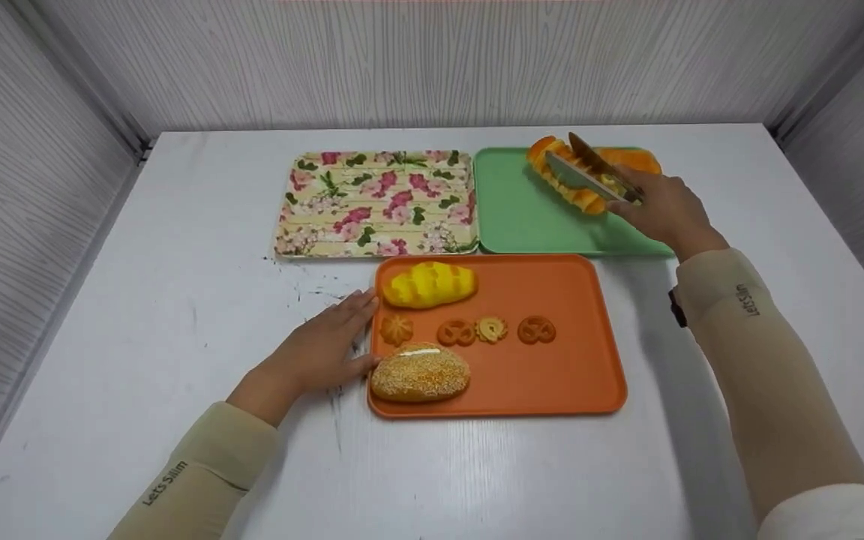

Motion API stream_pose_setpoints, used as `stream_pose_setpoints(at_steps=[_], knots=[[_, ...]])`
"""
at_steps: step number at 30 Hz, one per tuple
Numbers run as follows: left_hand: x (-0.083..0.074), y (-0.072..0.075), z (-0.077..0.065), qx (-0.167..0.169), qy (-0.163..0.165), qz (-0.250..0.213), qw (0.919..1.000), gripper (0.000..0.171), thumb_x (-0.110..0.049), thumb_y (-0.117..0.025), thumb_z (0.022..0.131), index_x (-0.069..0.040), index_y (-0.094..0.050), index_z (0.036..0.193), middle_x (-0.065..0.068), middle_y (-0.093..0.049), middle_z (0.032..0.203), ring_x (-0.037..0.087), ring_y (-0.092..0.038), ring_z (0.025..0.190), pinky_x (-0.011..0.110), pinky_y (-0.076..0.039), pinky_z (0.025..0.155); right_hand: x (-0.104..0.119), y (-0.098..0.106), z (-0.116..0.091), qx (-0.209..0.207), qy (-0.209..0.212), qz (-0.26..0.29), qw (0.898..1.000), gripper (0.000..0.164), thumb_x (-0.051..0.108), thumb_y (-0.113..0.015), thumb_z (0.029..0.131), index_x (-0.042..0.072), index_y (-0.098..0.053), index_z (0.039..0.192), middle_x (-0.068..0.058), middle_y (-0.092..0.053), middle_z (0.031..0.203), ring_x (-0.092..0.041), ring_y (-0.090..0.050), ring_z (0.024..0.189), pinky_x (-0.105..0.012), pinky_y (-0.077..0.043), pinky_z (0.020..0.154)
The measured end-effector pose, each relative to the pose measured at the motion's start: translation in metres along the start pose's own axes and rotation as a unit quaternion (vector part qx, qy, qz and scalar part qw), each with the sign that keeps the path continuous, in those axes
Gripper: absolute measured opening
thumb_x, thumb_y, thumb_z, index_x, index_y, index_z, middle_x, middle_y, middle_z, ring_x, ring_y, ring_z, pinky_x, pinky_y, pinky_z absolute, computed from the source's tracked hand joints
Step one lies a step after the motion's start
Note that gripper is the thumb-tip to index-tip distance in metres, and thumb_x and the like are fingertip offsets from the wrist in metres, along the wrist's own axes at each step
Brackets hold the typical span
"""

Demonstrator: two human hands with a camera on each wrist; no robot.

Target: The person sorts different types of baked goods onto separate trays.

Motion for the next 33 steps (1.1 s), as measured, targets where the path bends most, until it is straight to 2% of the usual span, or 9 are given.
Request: stream_pose_setpoints(at_steps=[8, 13, 19, 24, 26, 31, 33], knots=[[-0.001, 0.001, 0.0, 0.004, -0.002, 0.002, 1.0, 0.078, -0.048, -0.051, 0.095, -0.006, -0.018, 0.153, 0.004, -0.011, 0.159, 0.024, -0.011, 0.144, 0.045, -0.018, 0.113, -0.006, -0.002, 0.005, 0.0, -0.012, -0.001, 1.0, 0.07, 0.047, -0.053, 0.095, 0.021, -0.024, 0.153, -0.027, -0.054, 0.124, -0.046, -0.046, 0.117, -0.063, -0.033, 0.096], [-0.001, 0.001, -0.001, 0.004, -0.003, 0.002, 1.0, 0.078, -0.048, -0.05, 0.095, -0.006, -0.018, 0.153, 0.004, -0.01, 0.159, 0.024, -0.011, 0.144, 0.045, -0.018, 0.113, -0.01, -0.003, 0.006, 0.003, -0.021, -0.001, 1.0, 0.07, 0.048, -0.053, 0.095, 0.023, -0.022, 0.153, -0.027, -0.054, 0.125, -0.045, -0.047, 0.117, -0.063, -0.034, 0.096], [0.0, 0.0, -0.001, 0.001, -0.002, 0.006, 1.0, 0.078, -0.046, -0.052, 0.095, -0.008, -0.016, 0.153, 0.004, -0.011, 0.159, 0.023, -0.011, 0.144, 0.046, -0.019, 0.112, -0.011, -0.003, 0.007, 0.004, -0.019, 0.004, 1.0, 0.07, 0.046, -0.053, 0.095, 0.02, -0.022, 0.153, -0.028, -0.053, 0.127, -0.045, -0.048, 0.116, -0.062, -0.036, 0.094], [0.001, 0.0, -0.001, 0.002, 0.0, 0.006, 1.0, 0.078, -0.045, -0.052, 0.095, -0.008, -0.016, 0.153, 0.004, -0.01, 0.159, 0.023, -0.011, 0.144, 0.045, -0.019, 0.112, -0.013, -0.004, 0.009, 0.009, -0.022, 0.0, 1.0, 0.074, 0.048, -0.053, 0.094, 0.018, -0.021, 0.153, -0.029, -0.049, 0.132, -0.047, -0.043, 0.121, -0.063, -0.032, 0.097], [0.001, 0.0, 0.0, 0.002, 0.0, 0.005, 1.0, 0.078, -0.045, -0.052, 0.095, -0.008, -0.017, 0.153, 0.004, -0.01, 0.159, 0.023, -0.011, 0.144, 0.045, -0.019, 0.112, -0.013, -0.004, 0.01, 0.005, -0.02, -0.008, 1.0, 0.075, 0.048, -0.054, 0.094, 0.017, -0.022, 0.153, -0.03, -0.048, 0.132, -0.048, -0.043, 0.119, -0.064, -0.032, 0.097], [0.002, -0.001, 0.001, 0.004, 0.002, 0.003, 1.0, 0.078, -0.046, -0.052, 0.094, -0.008, -0.017, 0.153, 0.003, -0.01, 0.159, 0.023, -0.011, 0.144, 0.044, -0.018, 0.113, -0.012, -0.004, 0.009, -0.013, -0.01, -0.024, 1.0, 0.074, 0.046, -0.055, 0.093, 0.014, -0.025, 0.152, -0.031, -0.055, 0.119, -0.042, -0.052, 0.097, -0.061, -0.039, 0.088], [0.002, -0.002, 0.001, 0.004, 0.003, 0.002, 1.0, 0.078, -0.046, -0.052, 0.094, -0.009, -0.017, 0.153, 0.003, -0.01, 0.159, 0.022, -0.011, 0.144, 0.044, -0.018, 0.113, -0.012, -0.004, 0.008, -0.018, -0.007, -0.022, 1.0, 0.074, 0.047, -0.055, 0.093, 0.015, -0.024, 0.153, -0.03, -0.056, 0.116, -0.041, -0.053, 0.094, -0.062, -0.039, 0.086]])
Point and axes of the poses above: each hand's wrist, its own z-axis towards the middle knuckle, its own y-axis out of the back of the hand, x = y × z, the point moved 10 cm from there along z, towards the middle knuckle
